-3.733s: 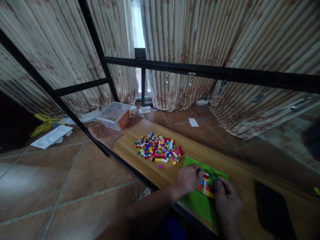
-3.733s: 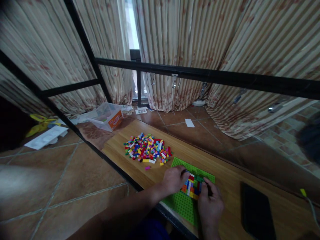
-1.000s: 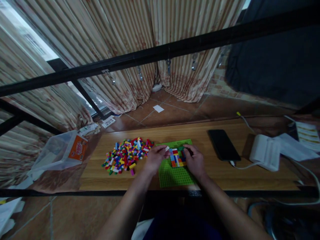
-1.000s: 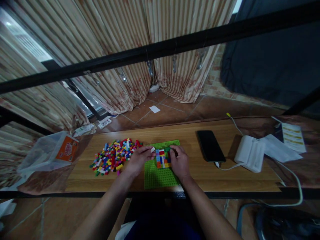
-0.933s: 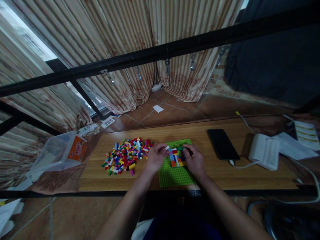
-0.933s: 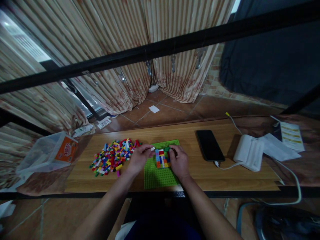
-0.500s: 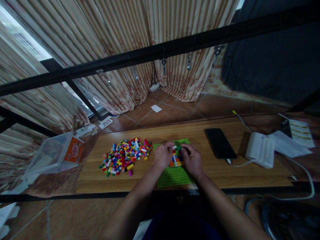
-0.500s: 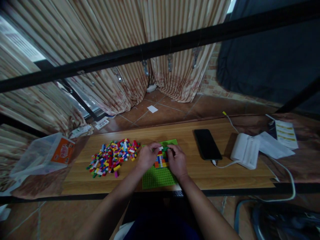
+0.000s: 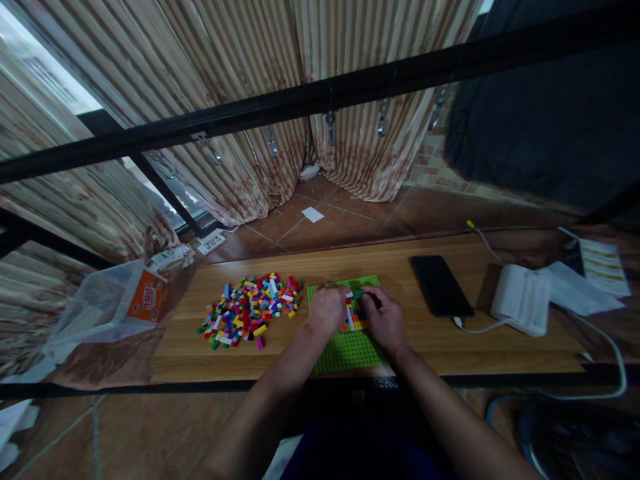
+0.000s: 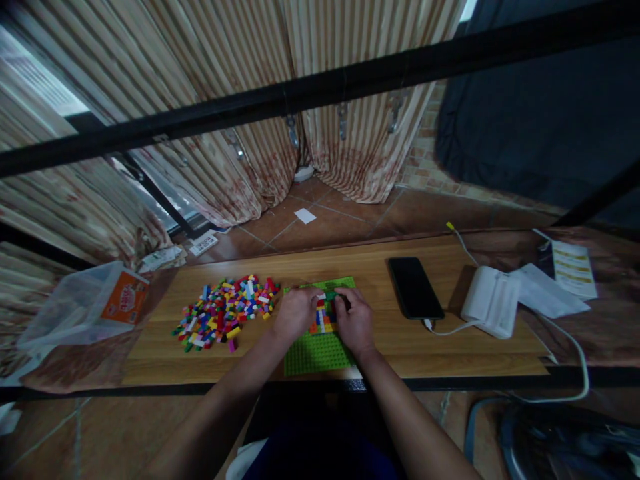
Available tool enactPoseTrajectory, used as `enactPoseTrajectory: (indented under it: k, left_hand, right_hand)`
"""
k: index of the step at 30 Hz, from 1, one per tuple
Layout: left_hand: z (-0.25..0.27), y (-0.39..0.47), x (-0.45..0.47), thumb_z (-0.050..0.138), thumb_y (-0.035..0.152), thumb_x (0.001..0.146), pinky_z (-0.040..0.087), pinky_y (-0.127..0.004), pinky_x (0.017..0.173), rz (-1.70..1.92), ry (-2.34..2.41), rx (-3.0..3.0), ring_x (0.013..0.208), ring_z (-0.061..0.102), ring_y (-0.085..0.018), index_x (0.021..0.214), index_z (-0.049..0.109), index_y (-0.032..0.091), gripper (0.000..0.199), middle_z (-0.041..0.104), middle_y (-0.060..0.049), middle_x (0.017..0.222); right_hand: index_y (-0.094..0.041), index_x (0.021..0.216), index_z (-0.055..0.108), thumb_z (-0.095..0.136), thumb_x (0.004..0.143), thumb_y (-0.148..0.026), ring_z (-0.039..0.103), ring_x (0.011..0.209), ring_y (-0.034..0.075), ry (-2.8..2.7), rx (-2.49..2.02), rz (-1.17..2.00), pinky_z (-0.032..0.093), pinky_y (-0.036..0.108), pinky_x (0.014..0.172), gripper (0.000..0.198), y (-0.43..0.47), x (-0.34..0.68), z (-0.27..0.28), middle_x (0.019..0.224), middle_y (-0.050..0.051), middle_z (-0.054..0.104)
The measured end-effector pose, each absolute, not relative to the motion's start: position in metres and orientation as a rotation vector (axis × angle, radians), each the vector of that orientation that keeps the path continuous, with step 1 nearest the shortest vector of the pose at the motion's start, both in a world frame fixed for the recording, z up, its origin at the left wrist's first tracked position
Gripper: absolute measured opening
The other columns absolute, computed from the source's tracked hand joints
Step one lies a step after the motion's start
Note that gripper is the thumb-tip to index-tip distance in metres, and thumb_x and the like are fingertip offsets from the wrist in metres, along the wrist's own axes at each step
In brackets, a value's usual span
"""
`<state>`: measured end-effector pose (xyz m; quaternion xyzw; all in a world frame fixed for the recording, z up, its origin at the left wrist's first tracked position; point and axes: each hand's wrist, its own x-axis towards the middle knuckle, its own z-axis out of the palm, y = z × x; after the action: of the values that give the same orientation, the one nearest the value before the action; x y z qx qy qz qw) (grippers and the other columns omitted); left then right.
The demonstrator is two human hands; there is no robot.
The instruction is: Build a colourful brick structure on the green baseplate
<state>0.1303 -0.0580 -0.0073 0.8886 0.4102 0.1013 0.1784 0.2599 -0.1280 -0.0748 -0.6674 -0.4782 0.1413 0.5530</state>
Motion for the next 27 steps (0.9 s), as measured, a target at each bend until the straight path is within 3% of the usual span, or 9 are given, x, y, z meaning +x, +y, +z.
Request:
enactPoseTrajectory:
  k: [5, 18, 27]
  left_hand:
    - [-0.009, -0.060, 0.133, 0.046, 0.010, 0.087, 0.042, -0.041, 0.100, 0.240, 1.180, 2.590, 0.087, 0.069, -0.025, 0.096, 0.074, 0.016, 0.030, 0.074, -0.013, 0.090]
    - [0.000, -0.061, 0.137, 0.049, 0.018, 0.089, 0.051, -0.038, 0.088, 0.138, 1.344, 2.457, 0.091, 0.070, -0.027, 0.100, 0.075, 0.019, 0.029, 0.075, -0.014, 0.093]
    - [0.003, -0.058, 0.137, 0.048, 0.019, 0.090, 0.052, -0.031, 0.089, 0.027, 1.357, 2.479, 0.095, 0.070, -0.020, 0.102, 0.074, 0.026, 0.030, 0.076, -0.007, 0.100]
  right_hand:
    - [-0.020, 0.099, 0.068, 0.048, 0.090, -0.035, 0.064, 0.092, 0.022, -1.129, -1.577, 0.340, 0.050, 0.037, 0.086, 0.027, -0.128, 0.260, -0.075, 0.098, 0.009, 0.068]
    - [-0.020, 0.100, 0.068, 0.049, 0.089, -0.033, 0.064, 0.093, 0.022, -1.138, -1.584, 0.337, 0.050, 0.036, 0.086, 0.026, -0.128, 0.260, -0.075, 0.099, 0.009, 0.068]
    - [-0.019, 0.100, 0.069, 0.049, 0.089, -0.034, 0.064, 0.092, 0.022, -1.126, -1.579, 0.322, 0.050, 0.037, 0.085, 0.027, -0.128, 0.260, -0.078, 0.100, 0.009, 0.068]
